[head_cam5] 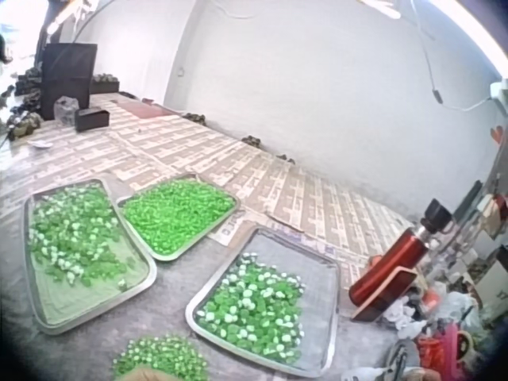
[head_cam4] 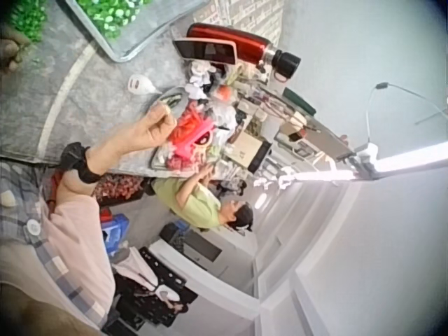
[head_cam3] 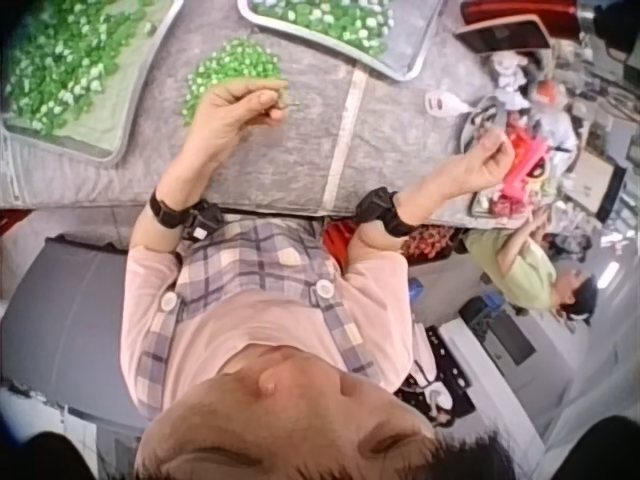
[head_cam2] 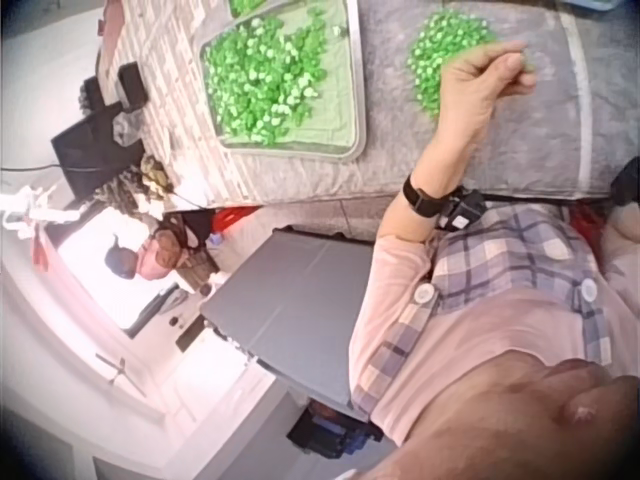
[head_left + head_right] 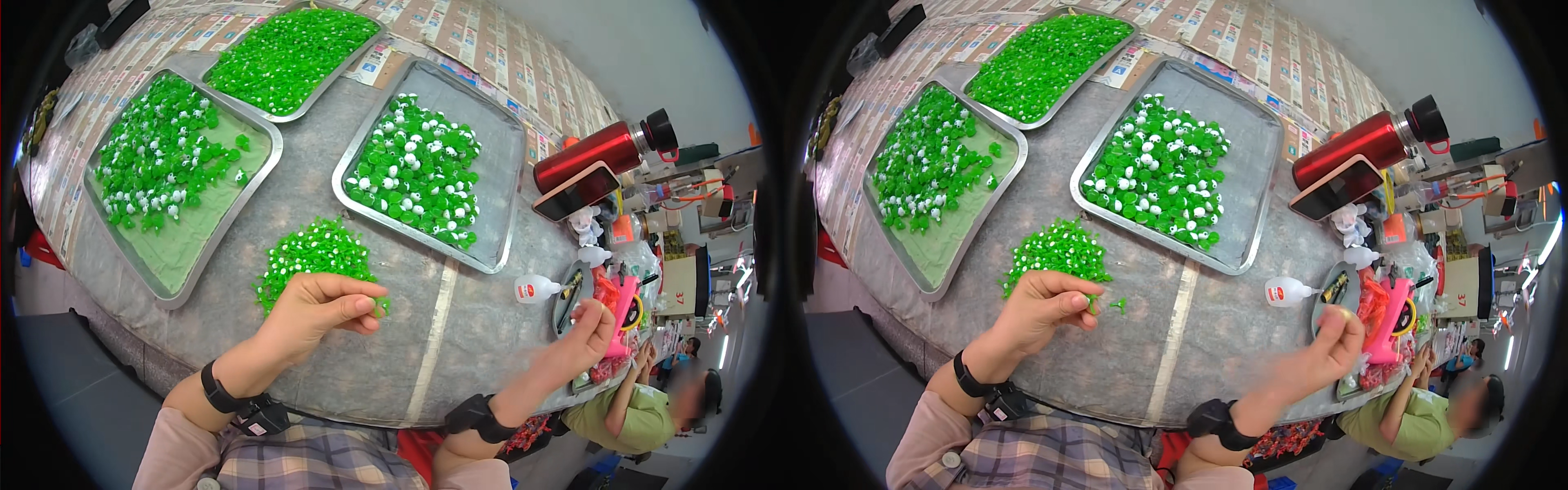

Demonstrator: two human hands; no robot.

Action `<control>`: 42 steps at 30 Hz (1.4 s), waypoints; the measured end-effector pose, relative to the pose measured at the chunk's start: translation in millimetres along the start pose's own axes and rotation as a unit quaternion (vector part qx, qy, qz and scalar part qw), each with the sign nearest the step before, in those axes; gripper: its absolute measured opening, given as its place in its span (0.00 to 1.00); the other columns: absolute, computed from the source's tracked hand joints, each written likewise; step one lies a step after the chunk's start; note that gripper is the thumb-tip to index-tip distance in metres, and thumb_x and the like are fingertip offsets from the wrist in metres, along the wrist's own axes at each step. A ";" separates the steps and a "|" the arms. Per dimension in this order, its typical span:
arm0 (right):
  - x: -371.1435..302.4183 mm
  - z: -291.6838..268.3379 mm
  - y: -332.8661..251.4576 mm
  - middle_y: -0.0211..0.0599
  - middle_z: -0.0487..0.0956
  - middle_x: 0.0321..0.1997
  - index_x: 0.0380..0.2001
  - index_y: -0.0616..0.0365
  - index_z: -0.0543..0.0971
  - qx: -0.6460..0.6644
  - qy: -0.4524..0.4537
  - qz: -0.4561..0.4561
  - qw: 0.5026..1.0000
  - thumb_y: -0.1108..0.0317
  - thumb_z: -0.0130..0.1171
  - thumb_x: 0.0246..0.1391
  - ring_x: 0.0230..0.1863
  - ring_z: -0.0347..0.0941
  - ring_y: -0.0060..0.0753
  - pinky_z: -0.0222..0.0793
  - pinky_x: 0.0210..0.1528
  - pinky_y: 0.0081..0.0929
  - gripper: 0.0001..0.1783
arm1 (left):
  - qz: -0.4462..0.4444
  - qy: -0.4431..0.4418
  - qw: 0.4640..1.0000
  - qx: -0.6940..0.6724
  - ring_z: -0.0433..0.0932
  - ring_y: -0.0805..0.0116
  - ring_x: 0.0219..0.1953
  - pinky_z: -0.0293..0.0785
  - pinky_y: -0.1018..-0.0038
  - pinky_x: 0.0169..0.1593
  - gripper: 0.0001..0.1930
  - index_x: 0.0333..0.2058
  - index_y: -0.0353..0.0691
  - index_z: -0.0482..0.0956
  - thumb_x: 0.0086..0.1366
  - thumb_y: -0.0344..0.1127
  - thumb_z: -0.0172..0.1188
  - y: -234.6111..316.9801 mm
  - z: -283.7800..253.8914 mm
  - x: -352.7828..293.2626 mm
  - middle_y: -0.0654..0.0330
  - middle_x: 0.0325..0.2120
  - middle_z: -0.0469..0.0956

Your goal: Assembling small green and white plastic parts for toys and applying adhesive from a bottle.

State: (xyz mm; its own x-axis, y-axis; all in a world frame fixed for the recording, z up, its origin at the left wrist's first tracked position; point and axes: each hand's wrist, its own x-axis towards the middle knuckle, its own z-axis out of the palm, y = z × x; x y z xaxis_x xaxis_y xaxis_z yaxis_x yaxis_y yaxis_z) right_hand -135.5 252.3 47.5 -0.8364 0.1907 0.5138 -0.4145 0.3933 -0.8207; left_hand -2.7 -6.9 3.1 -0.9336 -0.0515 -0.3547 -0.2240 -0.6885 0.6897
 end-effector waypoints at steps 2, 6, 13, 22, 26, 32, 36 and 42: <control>7.1 -7.2 26.8 0.33 0.71 0.36 0.40 0.63 0.69 -0.026 -0.011 0.012 1.000 0.75 0.51 0.47 0.39 0.65 0.21 0.60 0.42 0.16 0.13 | -0.013 -0.001 1.000 -0.016 0.76 0.74 0.28 0.75 0.78 0.34 0.10 0.37 0.33 0.74 0.56 0.28 0.52 -0.1 2.3 0.7 0.58 0.27 0.76; 2.1 -18.2 77.9 0.36 0.68 0.44 0.44 0.65 0.66 0.007 -0.125 0.127 0.984 0.73 0.57 0.43 0.45 0.62 0.23 0.60 0.45 0.19 0.22 | -0.009 0.019 1.000 -0.020 0.76 0.72 0.25 0.75 0.77 0.31 0.10 0.36 0.34 0.74 0.53 0.29 0.55 -3.3 5.9 2.5 0.56 0.27 0.76; 0.3 11.2 61.5 0.38 0.71 0.40 0.43 0.66 0.66 0.035 -0.175 0.165 0.970 0.73 0.56 0.44 0.38 0.69 0.25 0.64 0.40 0.19 0.21 | -0.014 0.011 0.999 -0.036 0.76 0.72 0.25 0.75 0.78 0.30 0.05 0.31 0.35 0.71 0.54 0.28 0.55 -4.6 2.9 3.7 0.58 0.24 0.75; -36.5 49.0 -42.7 0.25 0.64 0.23 0.31 0.63 0.66 0.186 -0.187 0.079 0.961 0.42 0.66 0.27 0.23 0.61 0.17 0.56 0.27 0.12 0.37 | -0.040 -0.038 0.995 -0.089 0.74 0.76 0.27 0.74 0.80 0.33 0.06 0.32 0.37 0.72 0.55 0.30 0.54 -3.3 -6.9 4.7 0.62 0.25 0.74; -50.9 66.6 -62.4 0.24 0.63 0.20 0.27 0.60 0.66 0.158 -0.123 0.051 0.979 0.36 0.64 0.18 0.21 0.58 0.19 0.53 0.24 0.16 0.40 | -0.051 -0.029 0.994 -0.095 0.74 0.76 0.27 0.73 0.80 0.33 0.07 0.32 0.37 0.72 0.55 0.30 0.55 -2.9 -5.5 4.9 0.62 0.25 0.74; -64.0 66.7 -57.3 0.25 0.63 0.17 0.25 0.59 0.66 0.173 -0.164 -0.067 0.969 0.40 0.65 0.22 0.18 0.58 0.19 0.50 0.19 0.17 0.36 | -0.052 -0.028 0.994 -0.090 0.74 0.76 0.27 0.73 0.80 0.33 0.07 0.32 0.36 0.71 0.55 0.31 0.55 -3.1 -4.2 4.8 0.61 0.25 0.74; -64.7 65.8 -57.3 0.25 0.65 0.18 0.26 0.58 0.66 0.162 -0.195 -0.092 0.963 0.44 0.68 0.22 0.17 0.58 0.20 0.50 0.18 0.17 0.34 | -0.050 -0.023 0.994 -0.090 0.74 0.75 0.26 0.74 0.79 0.32 0.06 0.31 0.36 0.71 0.54 0.30 0.55 -3.3 -3.7 5.5 0.60 0.25 0.74; -64.5 66.6 -54.9 0.25 0.66 0.19 0.27 0.58 0.67 0.154 -0.230 -0.118 0.954 0.46 0.69 0.23 0.17 0.58 0.21 0.51 0.18 0.17 0.33 | -0.052 -0.011 0.995 -0.088 0.75 0.73 0.24 0.74 0.78 0.30 0.05 0.30 0.36 0.71 0.54 0.30 0.55 -4.7 -2.9 6.1 0.59 0.24 0.74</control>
State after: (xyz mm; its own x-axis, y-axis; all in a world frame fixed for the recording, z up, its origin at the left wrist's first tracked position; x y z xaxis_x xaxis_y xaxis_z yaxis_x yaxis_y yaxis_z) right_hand -82.7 158.5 42.8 -0.7461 -0.3133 0.5875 -0.6371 0.0794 -0.7667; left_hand -6.5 -6.1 -4.1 -0.9139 0.0406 -0.4038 -0.2692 -0.8052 0.5284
